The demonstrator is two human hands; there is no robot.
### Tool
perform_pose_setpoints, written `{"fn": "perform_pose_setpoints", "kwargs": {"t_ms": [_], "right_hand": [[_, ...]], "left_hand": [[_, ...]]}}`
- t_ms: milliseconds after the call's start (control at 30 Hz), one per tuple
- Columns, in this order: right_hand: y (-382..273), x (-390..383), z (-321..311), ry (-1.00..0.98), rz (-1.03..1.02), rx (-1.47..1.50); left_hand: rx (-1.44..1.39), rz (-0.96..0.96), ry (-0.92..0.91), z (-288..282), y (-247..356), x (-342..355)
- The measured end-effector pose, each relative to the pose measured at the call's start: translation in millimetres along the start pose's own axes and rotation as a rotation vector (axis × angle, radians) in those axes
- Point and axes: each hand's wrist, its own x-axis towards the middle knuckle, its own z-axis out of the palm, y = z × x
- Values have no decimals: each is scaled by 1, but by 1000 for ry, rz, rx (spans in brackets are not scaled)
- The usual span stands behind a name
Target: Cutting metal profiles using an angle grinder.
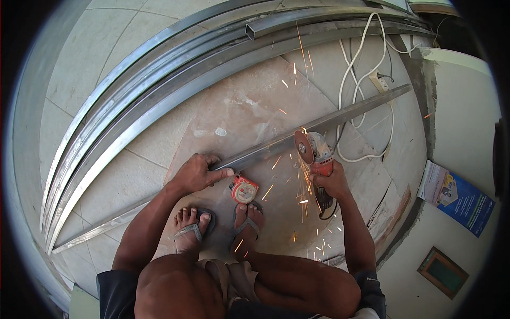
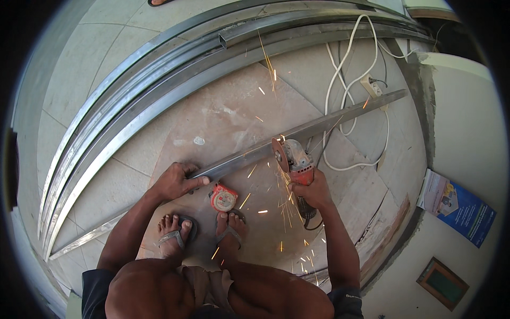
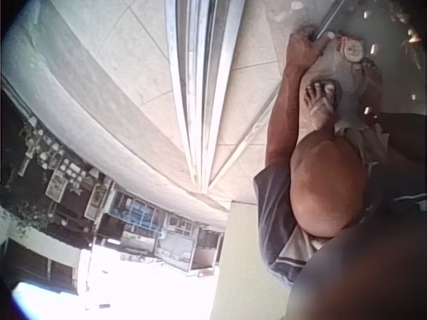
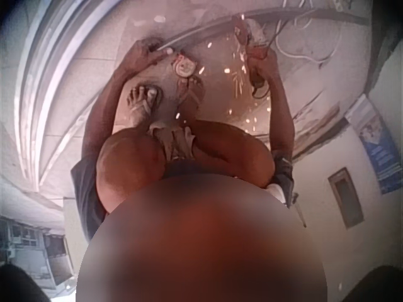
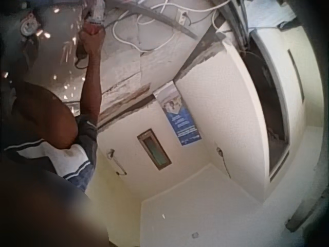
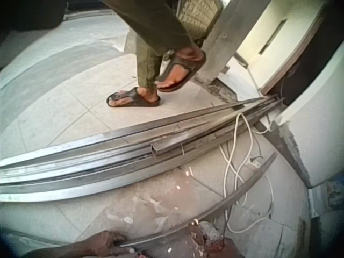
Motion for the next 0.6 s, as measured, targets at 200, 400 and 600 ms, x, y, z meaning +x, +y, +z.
{"fn": "perform_pose_setpoints", "kwargs": {"t_ms": [200,400,600], "right_hand": [[-7,-1,2,12,11,34],[0,2,0,43,-11,-28],[-2,4,5,42,-13,52]], "left_hand": [[-19,6,-6,-1,0,0],[-36,24,10,1,3,0],[28,-20,4,-2,0,-1]]}}
